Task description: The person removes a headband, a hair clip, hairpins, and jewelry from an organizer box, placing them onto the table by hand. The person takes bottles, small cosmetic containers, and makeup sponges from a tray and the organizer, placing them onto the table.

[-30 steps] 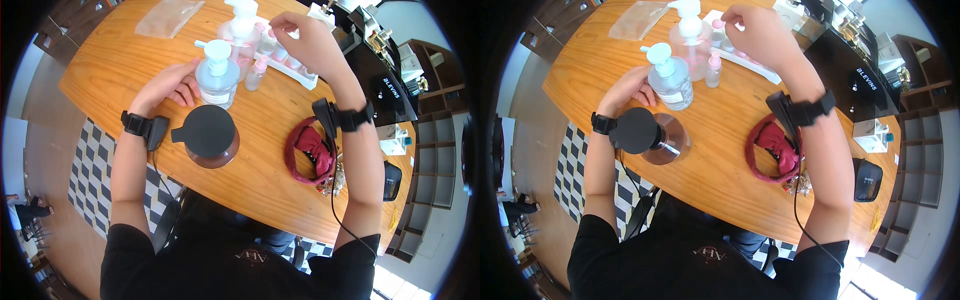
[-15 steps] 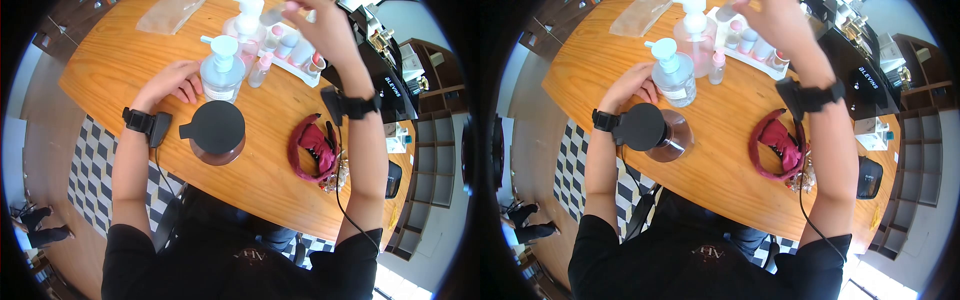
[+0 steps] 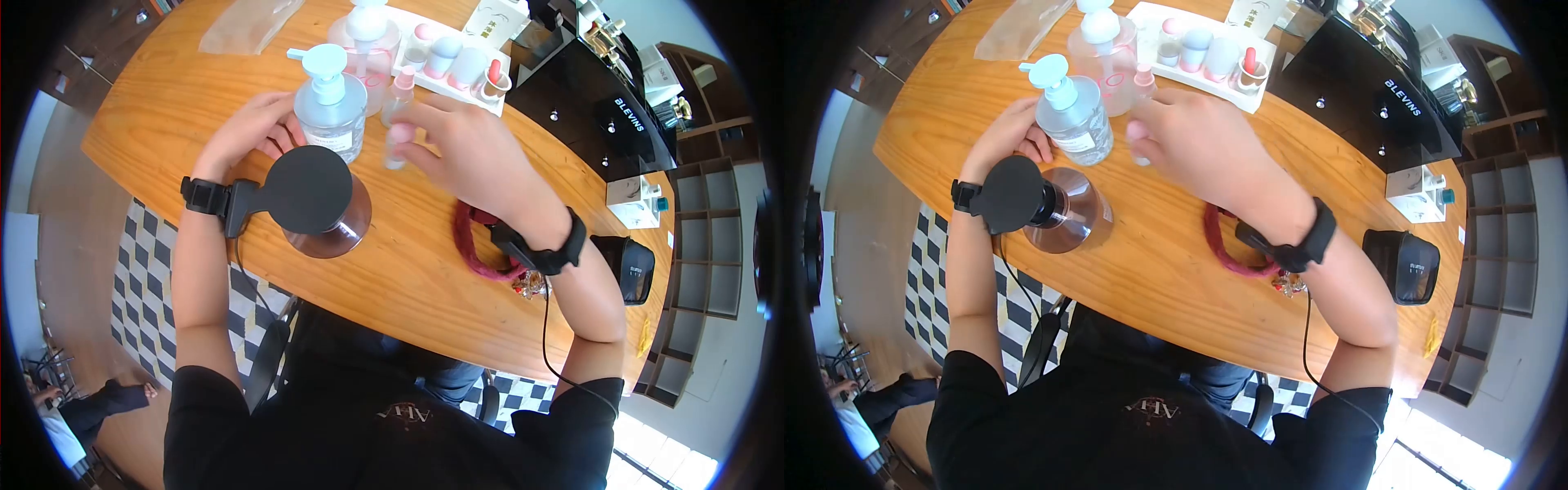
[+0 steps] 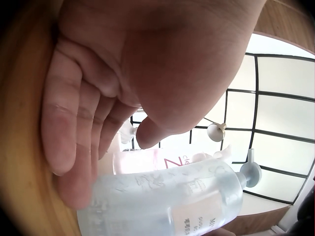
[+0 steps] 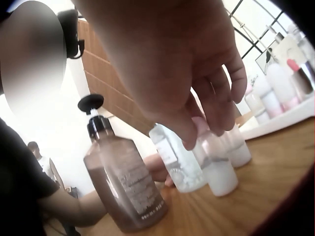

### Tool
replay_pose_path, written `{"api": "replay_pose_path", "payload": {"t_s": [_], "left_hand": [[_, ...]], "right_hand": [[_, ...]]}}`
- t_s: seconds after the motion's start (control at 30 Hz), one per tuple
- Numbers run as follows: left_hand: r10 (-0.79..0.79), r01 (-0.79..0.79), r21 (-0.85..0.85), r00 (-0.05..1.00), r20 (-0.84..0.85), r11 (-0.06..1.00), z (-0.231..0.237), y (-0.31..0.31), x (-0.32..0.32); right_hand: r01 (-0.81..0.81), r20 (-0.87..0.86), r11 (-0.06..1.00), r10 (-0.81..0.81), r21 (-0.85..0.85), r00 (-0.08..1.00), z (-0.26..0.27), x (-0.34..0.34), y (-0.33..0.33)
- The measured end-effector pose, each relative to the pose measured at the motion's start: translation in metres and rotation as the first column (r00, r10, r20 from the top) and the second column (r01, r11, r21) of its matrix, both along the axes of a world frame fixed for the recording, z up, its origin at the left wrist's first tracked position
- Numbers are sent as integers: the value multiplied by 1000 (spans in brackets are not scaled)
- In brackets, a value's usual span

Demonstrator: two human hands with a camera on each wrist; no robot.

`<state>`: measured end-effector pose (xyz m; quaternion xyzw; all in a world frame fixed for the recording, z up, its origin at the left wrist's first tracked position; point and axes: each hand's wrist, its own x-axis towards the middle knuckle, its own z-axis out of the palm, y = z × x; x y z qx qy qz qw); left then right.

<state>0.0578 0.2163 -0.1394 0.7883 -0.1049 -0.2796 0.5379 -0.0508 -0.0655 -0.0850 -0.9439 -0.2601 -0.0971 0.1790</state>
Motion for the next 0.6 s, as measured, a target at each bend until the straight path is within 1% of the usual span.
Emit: {"api": "replay_pose_path", "payload": {"t_s": [0.1,0.2,0.27,0.33,0.37,0.4,0.43,0.47,0.5,0.57,0.6], "left_hand": [[-8,9,-18,1000,21,1000,0,0,-2],[17,-17,-18,1000,7,1000,0,0,-2],[6,-6,-11,1000,1,1000,-1,1,2],[-1,1,-7,1000,-17,1000,-7,4,3],[-9,9,-22,1000,-10,1000,-8,4,5],[-17,17,-35,1000,2,999,-9,5,5],[-13,13,-37,1000,-1,999,-8,4,3],[6,-6,-30,1000,-8,1000,-5,3,1],[25,-25,-20,1000,-12,999,-2,2,0],[34,-34,-23,999,-20,999,-3,4,0],[40,-41,-29,999,-30,999,-4,4,0]], "right_hand": [[13,46,1000,-14,15,999,-5,3,7],[33,71,999,-32,-8,997,5,3,7],[71,155,997,-75,29,985,23,1,-2],[108,110,987,-121,117,986,35,12,-15],[109,153,984,-131,140,979,38,22,-21],[126,159,984,-145,125,977,37,33,-28],[97,315,995,-102,32,944,33,47,-33],[83,462,995,-45,-62,886,28,60,-35],[80,464,995,-44,-59,885,24,69,-34],[154,497,980,-70,-129,865,15,84,-28],[154,500,980,-72,-125,863,10,91,-27]]}}
